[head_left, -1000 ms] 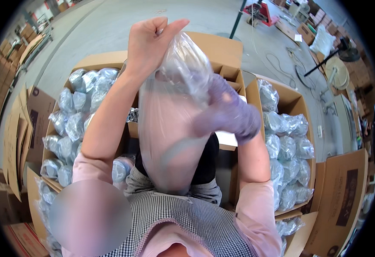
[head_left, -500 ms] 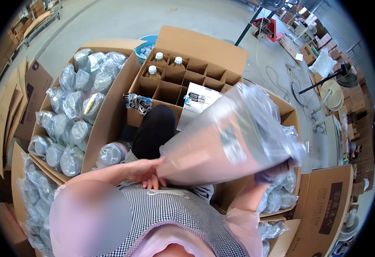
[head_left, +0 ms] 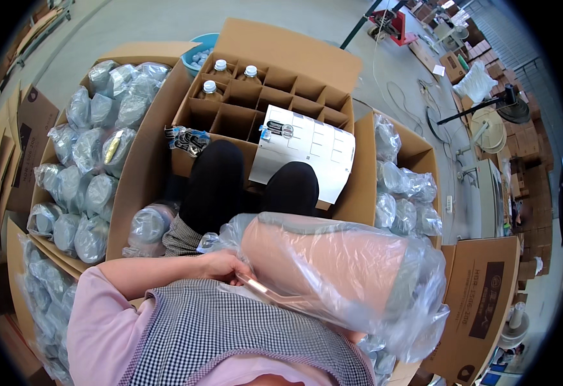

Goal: The person assembles pink pitchers by inserting stainless steel inner containers, screwing on lids, and applying labels. They handle plastic-wrapped pitchers from a box, place them on their lap, and repeat the process for multiple units.

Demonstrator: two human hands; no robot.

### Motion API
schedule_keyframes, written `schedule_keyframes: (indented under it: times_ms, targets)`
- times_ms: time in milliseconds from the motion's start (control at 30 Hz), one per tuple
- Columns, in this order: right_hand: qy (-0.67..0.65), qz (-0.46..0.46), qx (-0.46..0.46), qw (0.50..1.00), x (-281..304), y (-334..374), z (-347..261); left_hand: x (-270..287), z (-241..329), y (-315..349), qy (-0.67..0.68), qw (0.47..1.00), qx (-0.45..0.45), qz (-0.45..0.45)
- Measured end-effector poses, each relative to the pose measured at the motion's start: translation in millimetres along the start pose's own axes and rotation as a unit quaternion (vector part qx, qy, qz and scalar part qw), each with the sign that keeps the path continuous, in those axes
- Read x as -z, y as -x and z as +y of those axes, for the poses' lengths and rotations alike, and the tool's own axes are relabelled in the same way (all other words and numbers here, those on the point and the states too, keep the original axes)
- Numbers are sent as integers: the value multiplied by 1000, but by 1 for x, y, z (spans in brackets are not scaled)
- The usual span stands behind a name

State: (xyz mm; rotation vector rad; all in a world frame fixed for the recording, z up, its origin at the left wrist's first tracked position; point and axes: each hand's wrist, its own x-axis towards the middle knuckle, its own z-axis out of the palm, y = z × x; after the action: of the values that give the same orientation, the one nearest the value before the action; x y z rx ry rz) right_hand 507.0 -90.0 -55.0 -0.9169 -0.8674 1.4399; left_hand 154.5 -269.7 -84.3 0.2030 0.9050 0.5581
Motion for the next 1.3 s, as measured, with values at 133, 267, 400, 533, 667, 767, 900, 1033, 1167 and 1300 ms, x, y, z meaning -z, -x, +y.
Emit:
schedule_keyframes:
  times_ms: [133, 267, 400, 533, 667, 767, 900, 1033, 1167, 1300]
  targets:
    - [25, 5, -23, 999, 6, 1, 2, -13, 15, 12, -126, 980, -140, 68]
    - [52, 4, -40, 998, 7, -2, 3, -10, 14, 4, -65, 969, -208, 119]
    - [76, -4, -58, 995, 12, -7, 2, -10, 8, 4, -95, 960, -240, 110]
    - [113, -25, -74, 991, 16, -13, 1, -12, -4, -8, -106, 920, -318, 201]
    - [139, -47, -104, 984, 16, -18, 16, -4, 4, 2, -250, 889, -294, 247]
    - [136, -24, -127, 982, 5, -5, 47, 18, -14, -7, -276, 866, -326, 260]
    - [136, 35, -132, 981, -17, 16, 91, 21, -15, 2, -357, 748, -452, 331]
    - [140, 70, -124, 980, -32, 28, 110, 72, -42, -18, -408, 637, -533, 379]
    - [147, 89, -118, 978, -34, 32, 113, 101, -63, -19, -268, 790, -381, 399]
    - [158, 97, -120, 975, -35, 32, 114, 144, -111, -50, -132, 822, -445, 330]
